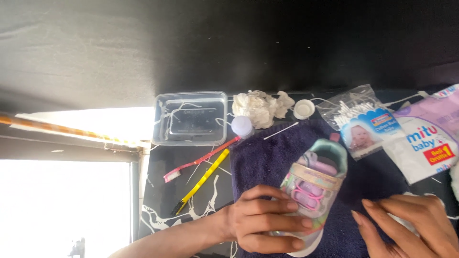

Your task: Detailed cleaning of a child's shoe sole and sides using a cotton swab and a cleaning cloth.

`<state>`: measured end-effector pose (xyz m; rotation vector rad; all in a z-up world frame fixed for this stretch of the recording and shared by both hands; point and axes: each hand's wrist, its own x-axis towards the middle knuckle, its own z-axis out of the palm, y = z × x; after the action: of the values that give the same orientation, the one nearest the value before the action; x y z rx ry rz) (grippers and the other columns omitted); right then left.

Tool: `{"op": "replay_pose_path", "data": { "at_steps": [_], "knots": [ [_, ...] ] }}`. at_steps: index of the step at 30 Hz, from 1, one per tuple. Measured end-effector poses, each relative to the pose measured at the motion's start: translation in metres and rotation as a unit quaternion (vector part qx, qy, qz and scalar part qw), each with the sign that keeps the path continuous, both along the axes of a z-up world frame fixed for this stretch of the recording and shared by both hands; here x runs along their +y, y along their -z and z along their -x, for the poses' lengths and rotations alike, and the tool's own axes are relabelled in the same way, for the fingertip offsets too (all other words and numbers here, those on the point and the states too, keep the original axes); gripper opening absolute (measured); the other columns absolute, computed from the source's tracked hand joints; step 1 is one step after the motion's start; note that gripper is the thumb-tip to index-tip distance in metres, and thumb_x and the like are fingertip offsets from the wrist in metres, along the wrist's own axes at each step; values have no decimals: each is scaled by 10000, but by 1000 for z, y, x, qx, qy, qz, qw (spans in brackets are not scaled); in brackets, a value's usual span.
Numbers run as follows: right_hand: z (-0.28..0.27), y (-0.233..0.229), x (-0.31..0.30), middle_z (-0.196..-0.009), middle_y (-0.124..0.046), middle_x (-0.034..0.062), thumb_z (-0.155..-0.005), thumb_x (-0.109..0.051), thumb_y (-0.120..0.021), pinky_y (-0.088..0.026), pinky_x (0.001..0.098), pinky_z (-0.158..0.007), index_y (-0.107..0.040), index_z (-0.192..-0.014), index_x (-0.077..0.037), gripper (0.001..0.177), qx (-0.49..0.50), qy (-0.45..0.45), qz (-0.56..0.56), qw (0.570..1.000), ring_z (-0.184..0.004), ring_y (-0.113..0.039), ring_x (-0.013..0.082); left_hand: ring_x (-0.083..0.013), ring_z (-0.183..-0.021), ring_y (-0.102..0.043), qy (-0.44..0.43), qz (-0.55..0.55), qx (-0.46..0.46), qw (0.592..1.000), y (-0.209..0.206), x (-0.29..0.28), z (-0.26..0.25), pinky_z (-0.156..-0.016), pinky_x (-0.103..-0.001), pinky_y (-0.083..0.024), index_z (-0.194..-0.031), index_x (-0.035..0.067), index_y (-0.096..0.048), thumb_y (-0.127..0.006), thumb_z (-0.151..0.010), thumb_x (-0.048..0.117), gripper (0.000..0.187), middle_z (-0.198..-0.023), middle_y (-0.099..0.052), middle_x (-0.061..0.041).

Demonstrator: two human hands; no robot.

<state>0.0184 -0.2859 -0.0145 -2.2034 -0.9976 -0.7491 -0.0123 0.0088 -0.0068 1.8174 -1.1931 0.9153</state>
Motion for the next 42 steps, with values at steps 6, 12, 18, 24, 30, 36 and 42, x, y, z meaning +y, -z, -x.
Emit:
{"op": "replay_pose_path", "data": {
  "at_steps": [6, 12, 18, 24, 30, 36, 42],
  "knots": [
    [9, -20, 19, -893, -712, 143, -873, 3, -655, -496, 429, -793, -751, -935, 34, 118, 49, 31, -28, 998, -793, -646, 310, -302, -1065, -750, 14, 26, 12, 999, -2, 0, -3, -922, -425, -693, -1179, 68, -657, -649, -1065, 82, 115, -1215, -718, -144],
    [15, -12, 13, -1096, -684, 177, -875, -69, -632, -526, 481, -948, -716, -1098, -26, 243, 76, 50, -52, 994, -973, -648, 338, -405, -1007, -729, 33, 174, 123, 977, 4, -9, -3, -909, -489, -708, -1139, 14, -556, -653, -1052, 179, 211, -1096, -651, -202],
    [0, -10, -12, -1214, -617, 90, -776, -566, -897, -526, 436, -909, -629, -1279, -139, 712, -9, -16, 55, 998, -1025, -674, 226, -367, -1016, -703, 11, 193, 76, 978, 24, -19, -2, -919, -490, -710, -1146, 3, -493, -706, -1014, 172, 302, -1100, -606, -230],
    [-4, -20, -1, -1202, -600, 243, -765, -551, -862, -566, 431, -901, -573, -1303, 29, 842, 2, 36, -9, 999, -1057, -664, 329, -377, -868, -690, -80, 323, 98, 938, 15, -51, 10, -800, -481, -729, -1017, 83, -528, -559, -1088, 257, 190, -976, -624, -214],
    [-6, -14, -3, -1066, -712, 104, -629, -613, -931, -552, 355, -751, -315, -1525, 62, 1279, 112, 43, -36, 992, -781, -644, 187, -392, -783, -670, -137, 455, 115, 872, 1, -80, 11, -696, -465, -704, -999, 142, -456, -515, -1067, 315, 195, -883, -587, -187],
    [6, -14, -15, -1543, -571, 47, -497, -824, -774, -365, 387, -1087, -226, -1633, -156, 1427, 400, 75, 8, 914, -1303, -626, 265, -335, -1050, -736, -35, 237, 263, 935, 20, -39, 34, -994, -463, -688, -1053, -61, -600, -501, -1118, 349, 426, -1043, -663, -218],
    [-1, -38, -2, -1238, -797, 87, -603, -434, -899, -588, 301, -967, -473, -1491, -37, 1061, 310, 27, -174, 934, -1126, -796, 179, -430, -1274, -600, 11, 44, 206, 978, 27, -23, 11, -1113, -565, -552, -1289, 105, -562, -634, -1068, 208, 255, -1309, -510, -173]
  ]
}}
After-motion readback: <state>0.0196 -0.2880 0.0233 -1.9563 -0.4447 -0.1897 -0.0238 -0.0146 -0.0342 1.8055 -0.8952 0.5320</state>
